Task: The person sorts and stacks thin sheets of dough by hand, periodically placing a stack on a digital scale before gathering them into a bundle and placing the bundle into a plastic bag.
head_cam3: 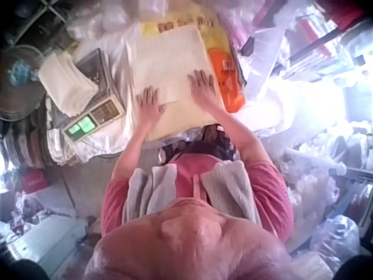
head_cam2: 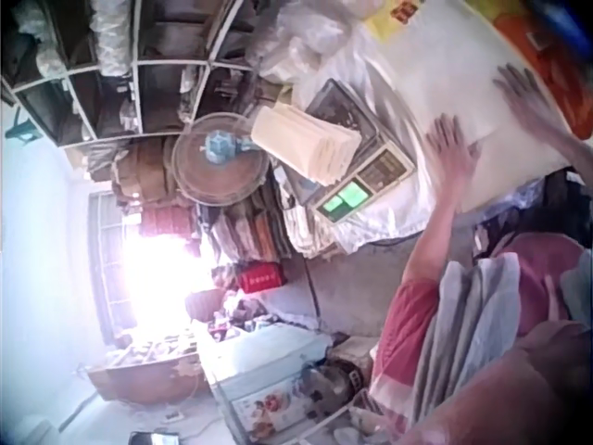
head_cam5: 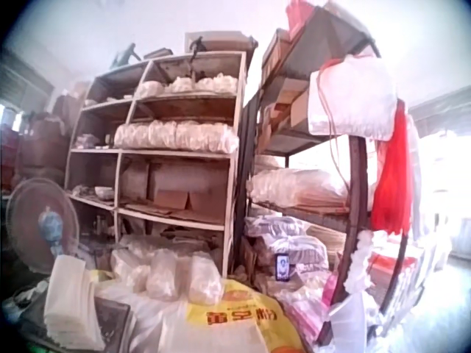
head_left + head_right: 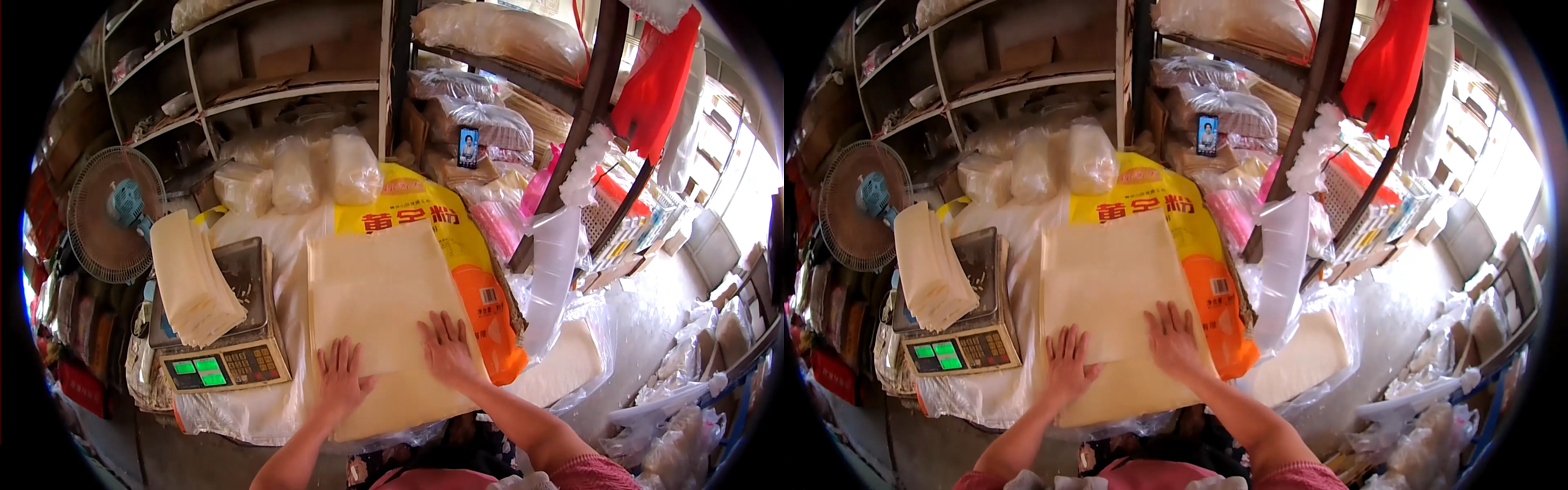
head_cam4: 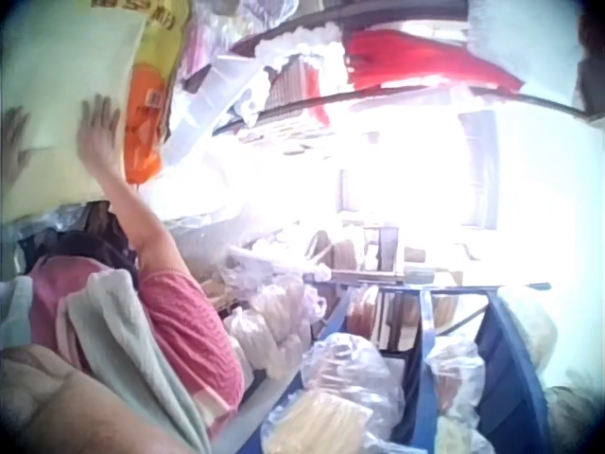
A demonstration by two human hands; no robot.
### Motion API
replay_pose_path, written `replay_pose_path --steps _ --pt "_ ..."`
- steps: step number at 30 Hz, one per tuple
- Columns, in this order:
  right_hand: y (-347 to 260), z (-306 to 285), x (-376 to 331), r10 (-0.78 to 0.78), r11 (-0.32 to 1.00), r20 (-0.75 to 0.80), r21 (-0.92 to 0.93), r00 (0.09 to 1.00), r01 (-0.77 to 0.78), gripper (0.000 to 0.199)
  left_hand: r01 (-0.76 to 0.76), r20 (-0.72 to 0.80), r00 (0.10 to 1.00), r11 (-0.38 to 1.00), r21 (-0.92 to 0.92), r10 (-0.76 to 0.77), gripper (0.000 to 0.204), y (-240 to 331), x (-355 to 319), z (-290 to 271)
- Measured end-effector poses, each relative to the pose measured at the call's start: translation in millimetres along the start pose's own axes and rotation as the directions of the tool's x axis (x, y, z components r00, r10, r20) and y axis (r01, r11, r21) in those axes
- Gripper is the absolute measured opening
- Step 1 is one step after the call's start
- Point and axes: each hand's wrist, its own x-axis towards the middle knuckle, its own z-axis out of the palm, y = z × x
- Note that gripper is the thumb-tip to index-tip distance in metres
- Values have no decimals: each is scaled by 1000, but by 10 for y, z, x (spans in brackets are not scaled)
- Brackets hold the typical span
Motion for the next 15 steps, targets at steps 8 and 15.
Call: replay_pose_path --steps 8,15 --pt "6 59 -12 19 999 31 -42 999 -17 48 2 50 999 1000 28 -3 77 23 -4 -60" --pt "37 93 -53 12 999 23 -40 1000 -11 48 -22 6 1000 1000 10 22 76 22 -28 -10"
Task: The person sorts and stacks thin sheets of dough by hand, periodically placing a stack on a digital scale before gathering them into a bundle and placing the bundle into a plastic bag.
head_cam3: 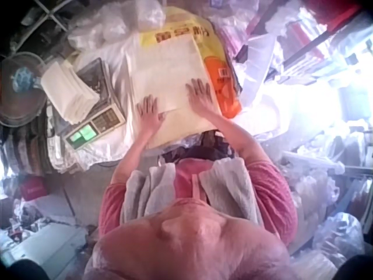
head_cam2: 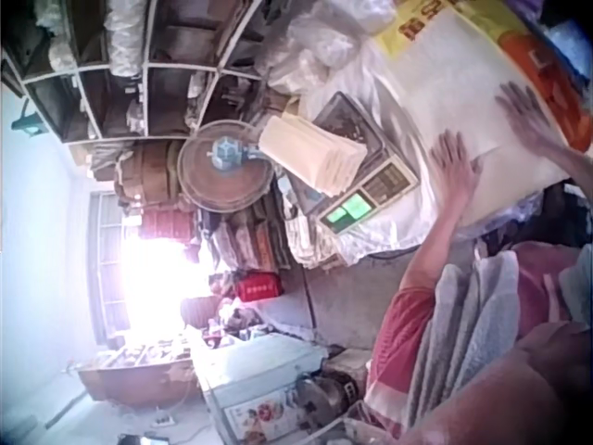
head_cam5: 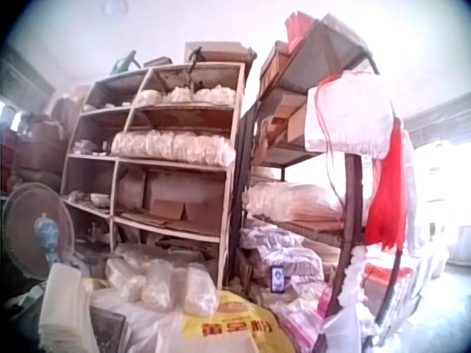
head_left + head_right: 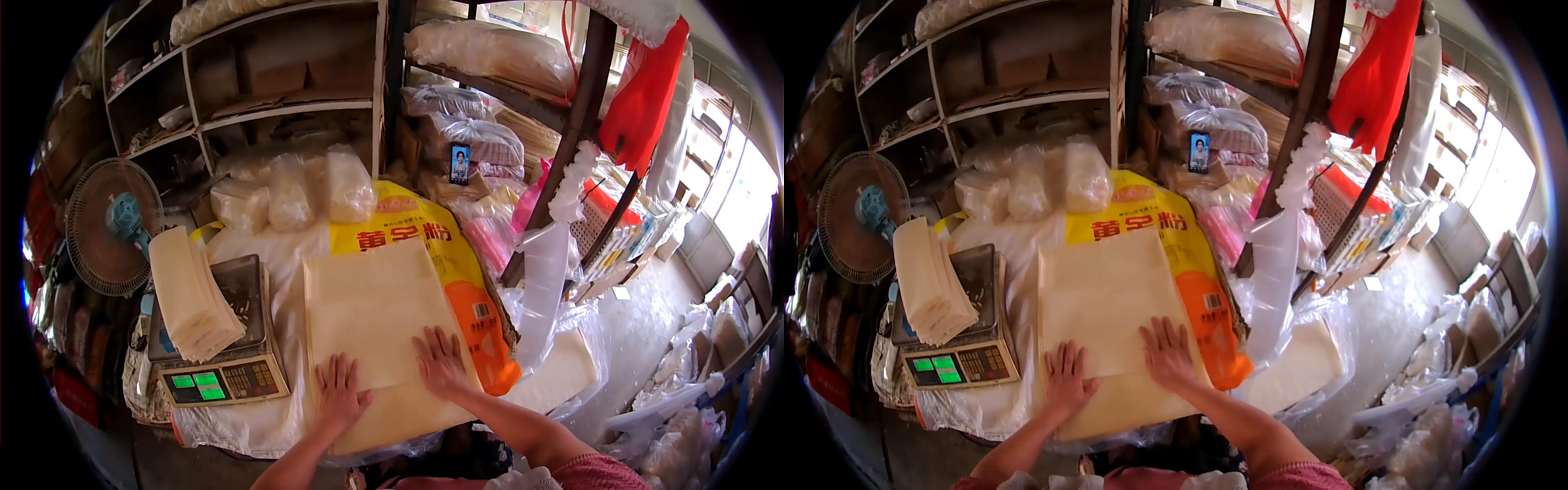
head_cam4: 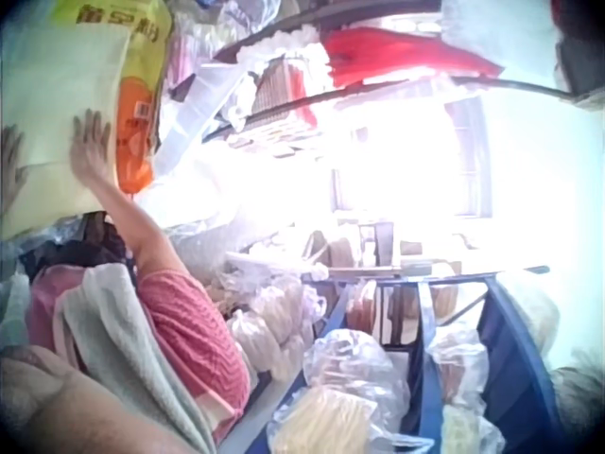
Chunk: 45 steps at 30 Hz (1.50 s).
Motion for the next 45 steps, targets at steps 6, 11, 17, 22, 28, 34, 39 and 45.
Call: replay_pose_path --steps 6,11,17,22,28,34,39,45 --pt "-39 -2 20 -5 1000 0 -21 1000 5 48 19 -14 1000 999 26 -18 75 -10 -16 31" --pt "11 -29 68 1 1000 -18 7 1000 -1 48 0 -63 998 999 32 2 77 0 107 13" --pt "50 42 41 -15 1000 -45 18 999 15 47 -111 18 994 990 83 110 72 -77 96 -95" --pt "-29 -88 85 55 996 123 58 991 -63 51 -245 -65 963 952 181 260 39 -447 104 -409" --pt "-886 -760 391 -227 940 334 319 915 117 57 -76 70 994 993 -91 82 34 180 138 -1041" --pt "-640 -1316 224 -484 751 -287 349 827 561 52 -151 -361 728 376 -914 -583 81 -375 -110 -422" --pt "47 -630 -360 -428 707 -33 610 903 357 49 -73 -226 974 899 -432 -30 62 -315 -359 -261" --pt "188 -515 -262 186 389 528 735 829 -556 27 569 478 822 424 -704 -309 51 -196 -210 -486"
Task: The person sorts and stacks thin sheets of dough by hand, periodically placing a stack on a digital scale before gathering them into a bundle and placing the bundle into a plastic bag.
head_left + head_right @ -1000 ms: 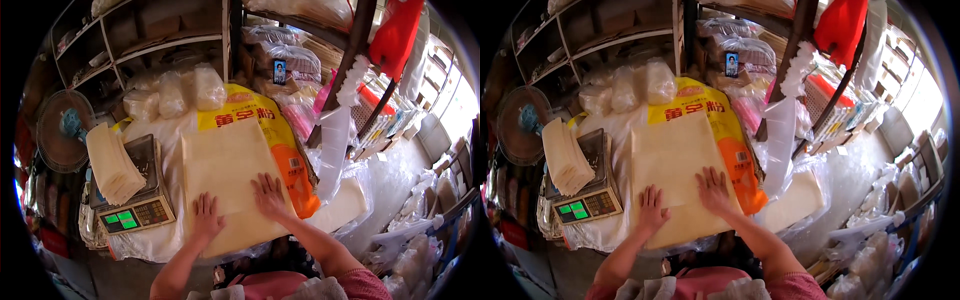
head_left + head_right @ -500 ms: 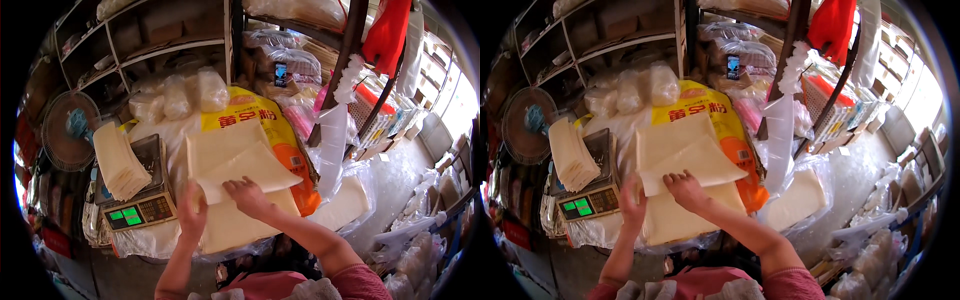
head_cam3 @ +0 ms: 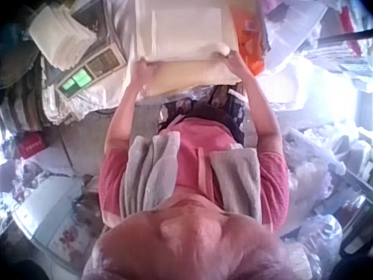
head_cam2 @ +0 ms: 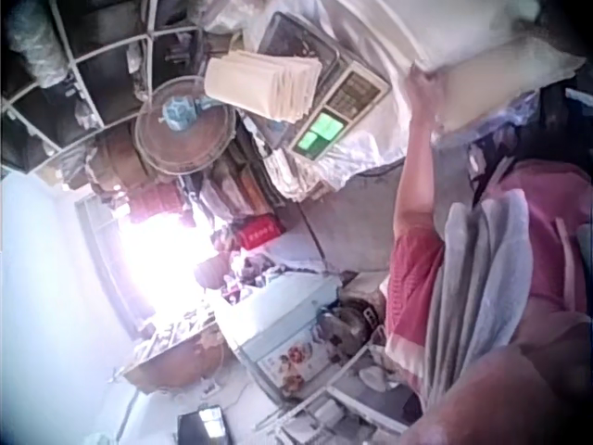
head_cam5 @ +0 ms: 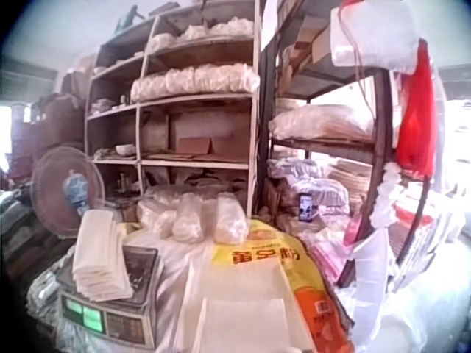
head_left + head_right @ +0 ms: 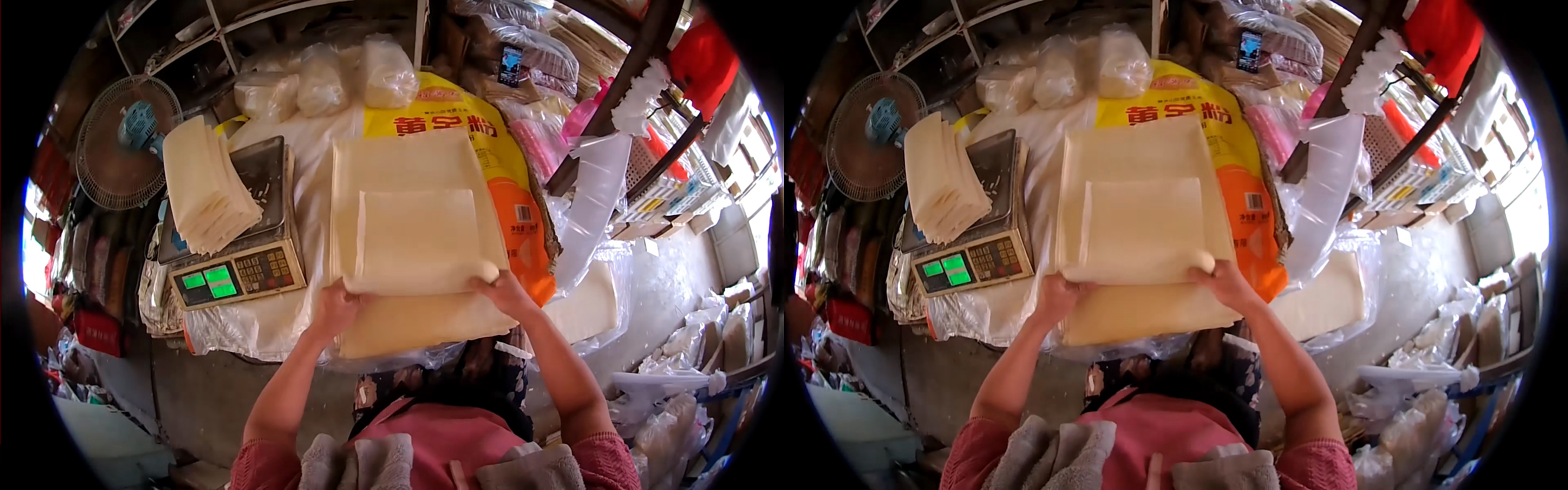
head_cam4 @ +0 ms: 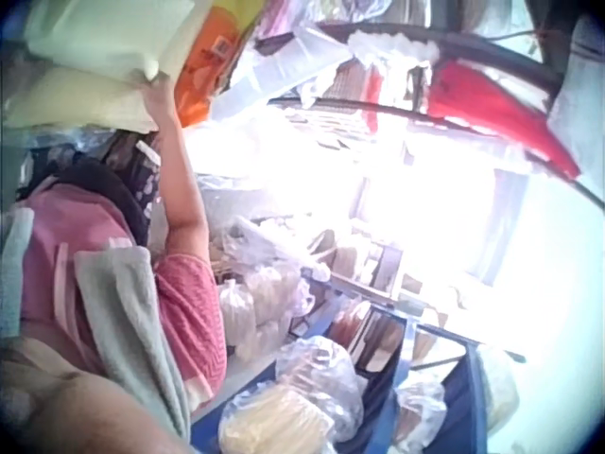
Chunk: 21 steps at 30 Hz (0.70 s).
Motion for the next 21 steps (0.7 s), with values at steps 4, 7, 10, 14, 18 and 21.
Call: replay_pose_path --steps 4,7,10,14,18,21 --pt "7 89 295 -110 952 -184 -302 977 51 34 23 -118 992 990 -140 -39 65 83 177 126" --pt "1 23 393 -20 893 -205 -444 978 -75 41 -16 -355 916 900 436 188 79 266 207 294" --pt "117 122 402 -158 888 -253 -458 955 25 61 -281 -12 757 342 897 653 90 118 262 394" --pt "-411 161 274 -522 477 67 -803 850 356 98 -294 52 861 412 862 506 92 50 261 396" --pt "-387 15 202 -297 314 340 -848 892 428 96 -374 171 827 297 879 536 75 -40 392 151" --pt "-227 -293 247 -350 366 459 -735 816 571 81 -444 201 855 473 761 478 58 130 399 -122"
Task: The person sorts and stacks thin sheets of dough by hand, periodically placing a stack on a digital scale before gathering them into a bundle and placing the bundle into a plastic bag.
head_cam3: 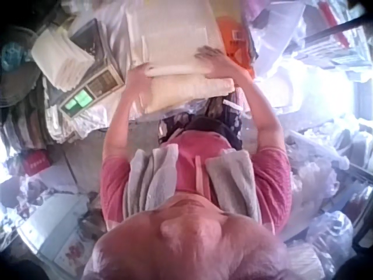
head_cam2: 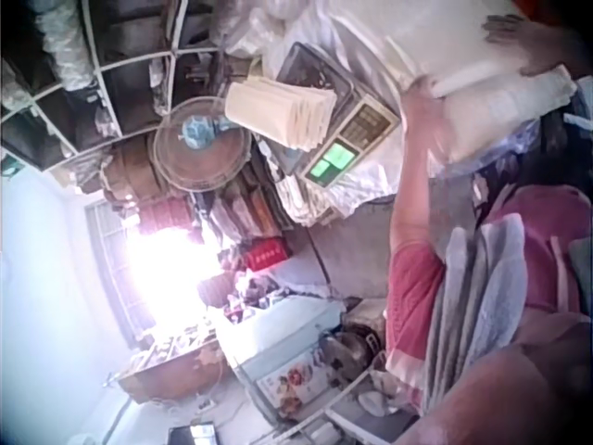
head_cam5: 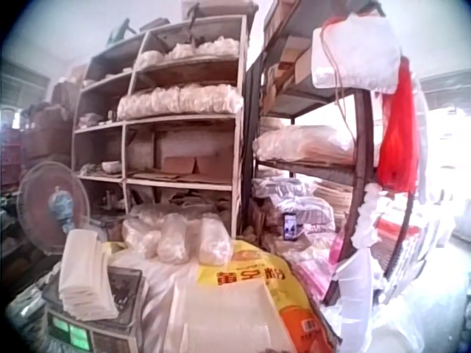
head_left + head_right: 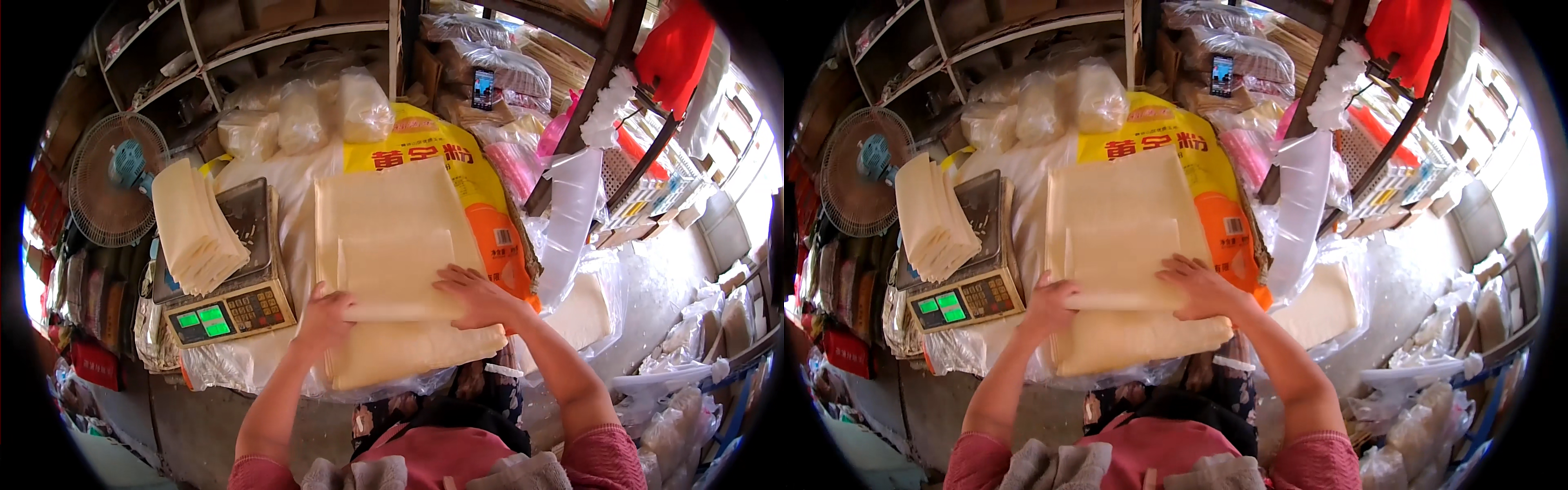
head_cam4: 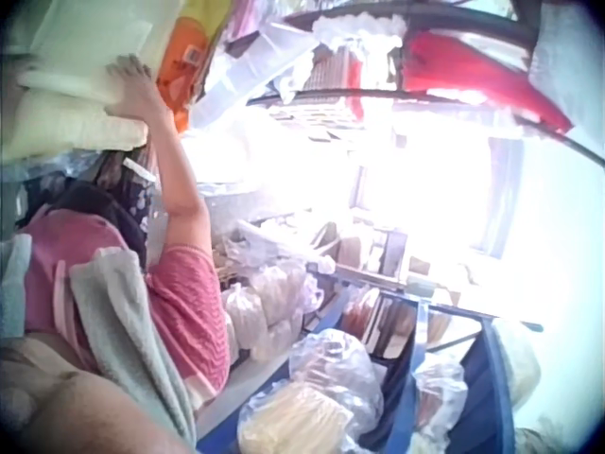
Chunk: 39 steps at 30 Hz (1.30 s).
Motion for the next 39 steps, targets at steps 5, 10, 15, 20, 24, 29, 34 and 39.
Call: replay_pose_path --steps 5,10,15,20,24,29,34,39 --pt "77 -56 44 393 717 -5 627 920 -303 54 251 -119 911 760 -600 -395 41 3 117 -62" --pt "136 24 491 754 607 -98 481 650 -632 48 566 -120 698 648 -510 -706 53 165 597 60" --pt "131 105 659 641 768 -282 223 714 -600 57 281 -234 939 955 98 -252 66 59 683 493" --pt "49 493 799 340 878 -368 -205 866 -432 67 341 -178 930 937 80 -323 66 79 700 512" --pt "167 557 769 367 905 -408 -53 836 -423 67 297 -240 940 930 216 -245 64 93 707 496" --pt "-178 -54 557 611 777 -357 439 707 -451 65 393 -102 919 877 277 -380 65 318 675 114" --pt "-202 774 458 657 626 -313 733 685 -265 54 401 275 892 908 -119 -358 65 641 541 19" --pt "-822 253 870 572 160 62 969 818 -186 47 -24 3 898 -55 -998 -439 64 548 24 135"
